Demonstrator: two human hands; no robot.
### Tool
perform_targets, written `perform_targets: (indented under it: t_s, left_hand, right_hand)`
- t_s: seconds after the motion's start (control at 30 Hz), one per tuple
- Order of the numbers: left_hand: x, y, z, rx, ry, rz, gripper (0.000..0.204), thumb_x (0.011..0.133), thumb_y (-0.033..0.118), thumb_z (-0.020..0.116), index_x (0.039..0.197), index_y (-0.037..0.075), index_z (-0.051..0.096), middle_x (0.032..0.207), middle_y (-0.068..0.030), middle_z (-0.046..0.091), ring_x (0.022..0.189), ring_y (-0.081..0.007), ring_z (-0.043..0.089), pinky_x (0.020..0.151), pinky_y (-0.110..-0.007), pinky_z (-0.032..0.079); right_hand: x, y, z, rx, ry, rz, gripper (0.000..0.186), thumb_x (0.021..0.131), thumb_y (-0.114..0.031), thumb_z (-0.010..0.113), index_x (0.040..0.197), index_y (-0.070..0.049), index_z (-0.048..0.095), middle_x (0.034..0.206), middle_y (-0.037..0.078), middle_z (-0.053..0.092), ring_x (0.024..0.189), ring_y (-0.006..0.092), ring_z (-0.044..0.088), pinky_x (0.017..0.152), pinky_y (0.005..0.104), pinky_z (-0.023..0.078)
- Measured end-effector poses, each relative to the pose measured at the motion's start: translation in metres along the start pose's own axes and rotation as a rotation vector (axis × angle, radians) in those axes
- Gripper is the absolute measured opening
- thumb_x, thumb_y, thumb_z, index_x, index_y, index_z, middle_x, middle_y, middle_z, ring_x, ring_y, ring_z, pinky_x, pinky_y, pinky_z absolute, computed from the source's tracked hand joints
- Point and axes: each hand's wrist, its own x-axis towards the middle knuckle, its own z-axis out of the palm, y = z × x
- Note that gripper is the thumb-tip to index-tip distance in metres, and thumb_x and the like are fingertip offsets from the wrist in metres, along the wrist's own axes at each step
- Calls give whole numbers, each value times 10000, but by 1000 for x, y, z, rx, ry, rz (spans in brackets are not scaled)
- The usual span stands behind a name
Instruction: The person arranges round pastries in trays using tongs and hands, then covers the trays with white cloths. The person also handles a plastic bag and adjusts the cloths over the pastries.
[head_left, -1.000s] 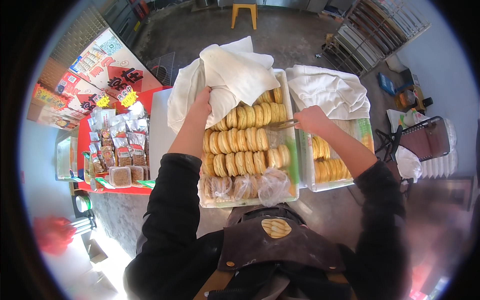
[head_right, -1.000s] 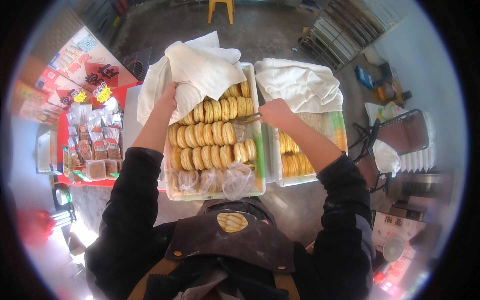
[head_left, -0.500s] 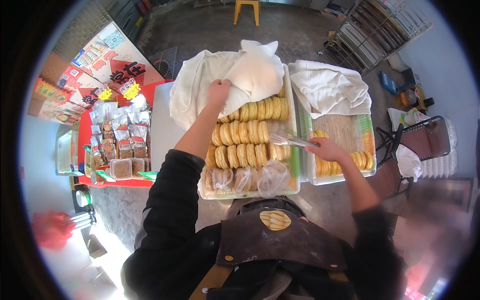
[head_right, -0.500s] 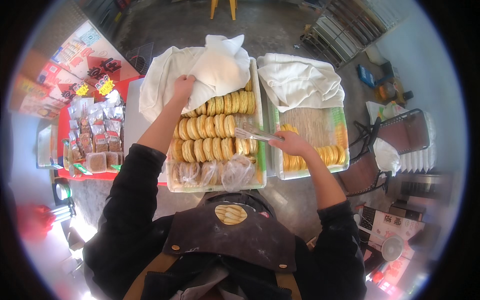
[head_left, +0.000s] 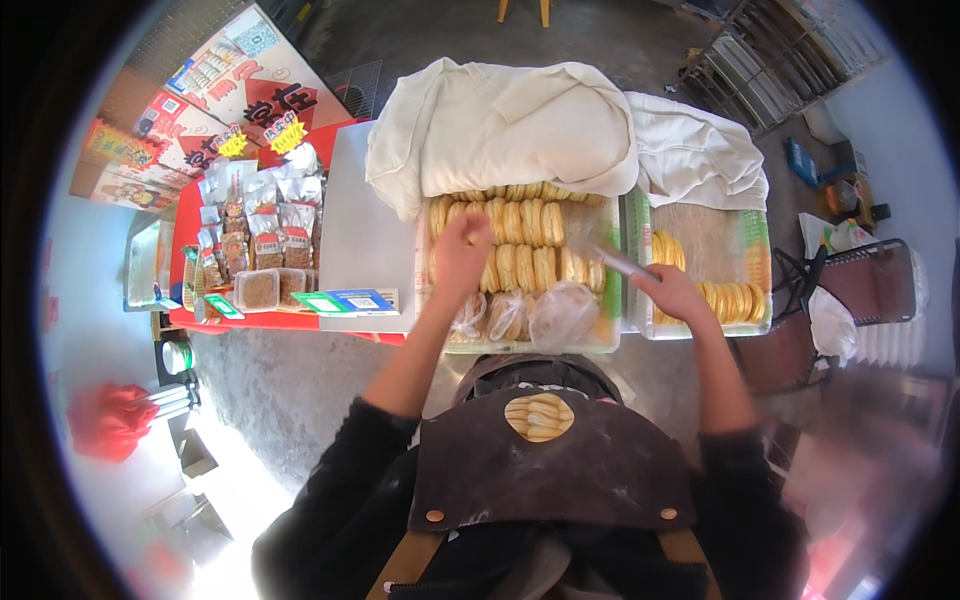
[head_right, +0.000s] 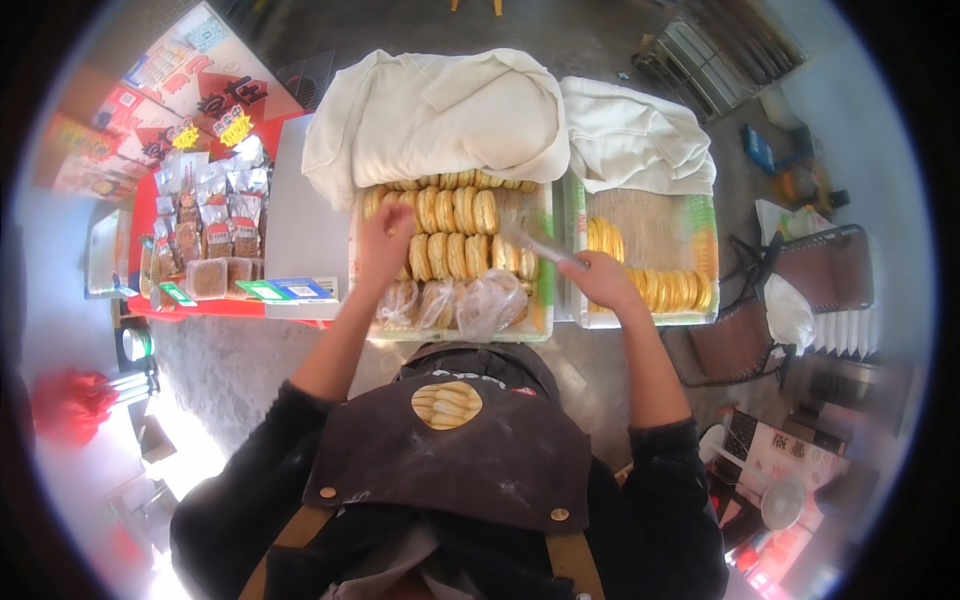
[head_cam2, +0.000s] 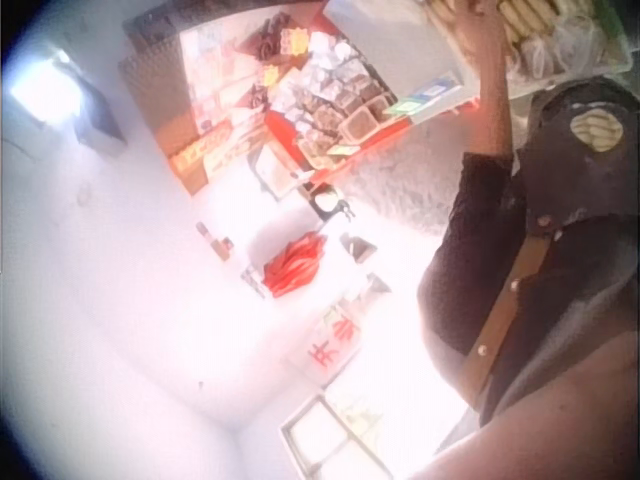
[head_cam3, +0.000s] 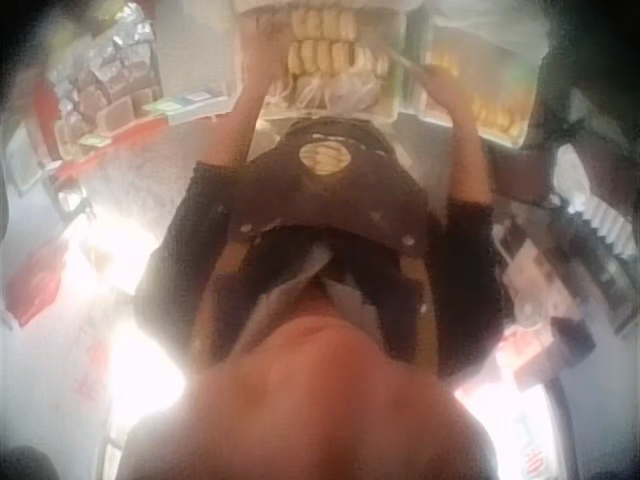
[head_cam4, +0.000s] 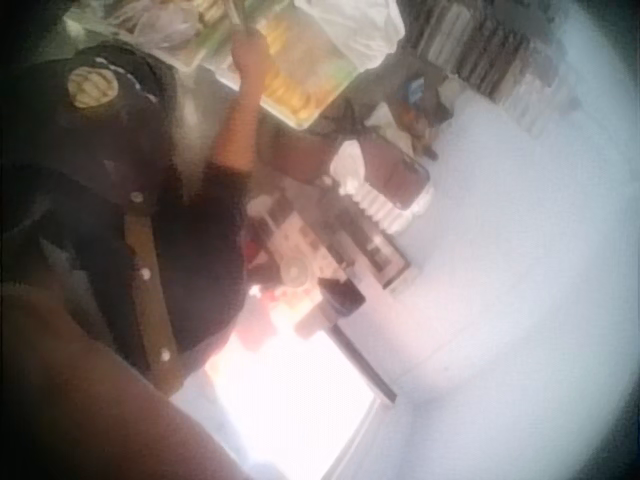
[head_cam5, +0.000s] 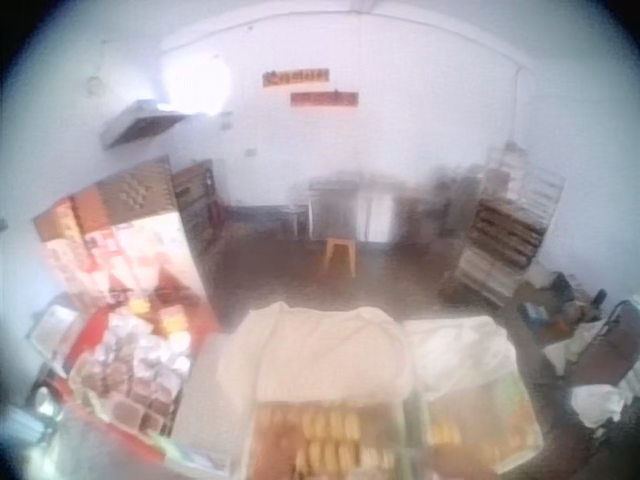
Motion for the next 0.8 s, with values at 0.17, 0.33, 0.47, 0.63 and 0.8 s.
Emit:
perform_targets:
  t_s: [0.17,0.33,0.47,0.63,0.8]
  left_hand:
    - [-120,4,18,97,-388,-122,594,860,171,846,1399,37,637,1382,-159,653,1195,-284,680,1033,-381,556]
    - [-140,15,63,304,-454,184,918,767,299,913,1556,79,500,1582,-214,494,1341,-420,607,1112,-495,529]
    - [-141,8,98,392,-482,-33,708,813,208,836,1469,74,609,1379,-222,661,1223,-378,690,1044,-478,562]
    - [-161,-14,96,371,-123,-50,327,895,150,737,1199,31,737,938,-143,770,876,-291,752,817,-408,594]
    - [-198,-17,55,-176,302,-483,184,1003,126,677,1132,13,744,852,-6,704,730,-95,626,648,-285,493]
  right_hand:
    - [10,-6,8,-65,93,-76,556,1017,-540,645,1258,-54,769,1137,214,784,1081,411,741,947,494,568]
    - [20,3,3,-151,-31,-131,567,1011,-544,648,1255,-47,767,1137,221,782,1073,409,743,940,495,568]
    - [25,14,-12,-129,-83,-207,574,1008,-551,649,1252,-45,768,1129,216,782,1076,409,739,944,487,568]
    - [20,29,-26,-1,-77,-268,574,1010,-539,667,1311,-56,739,1126,219,775,1095,409,730,958,475,562]
    - [6,49,-51,-100,-171,-531,533,1014,-500,694,1335,-75,712,1127,219,774,1090,403,729,938,482,563]
